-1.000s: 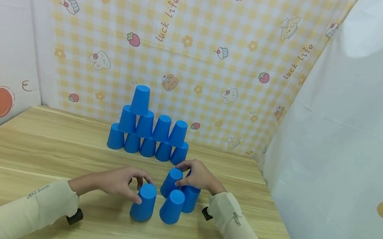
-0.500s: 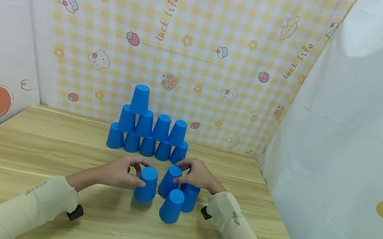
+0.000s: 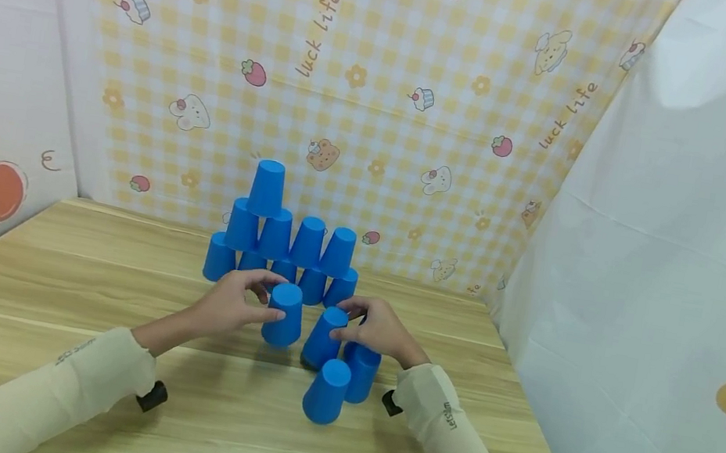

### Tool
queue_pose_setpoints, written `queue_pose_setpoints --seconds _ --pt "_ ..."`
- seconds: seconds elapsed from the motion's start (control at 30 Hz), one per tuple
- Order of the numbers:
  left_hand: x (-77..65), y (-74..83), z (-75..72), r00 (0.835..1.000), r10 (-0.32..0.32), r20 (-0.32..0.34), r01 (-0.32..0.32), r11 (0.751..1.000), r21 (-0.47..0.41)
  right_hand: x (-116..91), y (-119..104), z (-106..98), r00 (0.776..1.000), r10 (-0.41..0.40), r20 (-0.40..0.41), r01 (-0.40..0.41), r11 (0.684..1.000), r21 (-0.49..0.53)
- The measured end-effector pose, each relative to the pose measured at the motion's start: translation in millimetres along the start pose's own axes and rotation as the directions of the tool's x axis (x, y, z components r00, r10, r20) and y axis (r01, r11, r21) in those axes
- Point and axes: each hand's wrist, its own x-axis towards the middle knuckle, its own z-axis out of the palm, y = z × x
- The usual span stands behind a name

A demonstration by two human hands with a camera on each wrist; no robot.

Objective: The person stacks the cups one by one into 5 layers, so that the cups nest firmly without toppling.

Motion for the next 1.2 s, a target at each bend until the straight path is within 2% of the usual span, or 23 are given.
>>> queue_pose_setpoints --seconds 0.17,0.4,0.6,0.8,1.0,1.1,1.2 --pt "6.7 6.4 -1.5 0.991 -0.001 -0.13 0.005 1.0 0.028 -1.2 -2.4 -4.6 0.998 0.012 -0.055 -0.012 1.0 0.013" --pt "19.7 14.2 -7.6 0.973 0.007 -0.233 0.01 0.997 0.071 -1.5 -9.3 -10.9 0.989 0.067 -0.134 -0.058 0.996 0.069" --pt "30.8 24.1 -13.4 0.964 0.008 -0.264 0.014 0.997 0.082 0.6 -17.4 -17.8 0.975 0.111 -0.191 -0.095 0.991 0.089" --pt "43.3 34.2 -18.1 0.956 -0.013 -0.292 0.043 0.994 0.096 1.6 -25.4 -25.4 0.971 0.081 -0.224 -0.048 0.988 0.147" --pt "59.3 44.8 -21.1 0.93 0.06 -0.362 -0.008 0.99 0.143 6.4 -35.9 -31.2 0.962 0.041 -0.269 0.009 0.984 0.181" --pt "66.3 48.7 -24.0 0.916 0.094 -0.39 -0.028 0.985 0.172 10.7 -42.2 -34.9 0.956 0.037 -0.29 0.018 0.983 0.183" --pt "72.5 51.8 -27.2 0.908 0.109 -0.404 -0.033 0.981 0.19 14.2 -49.9 -39.9 0.948 0.051 -0.314 0.008 0.983 0.185"
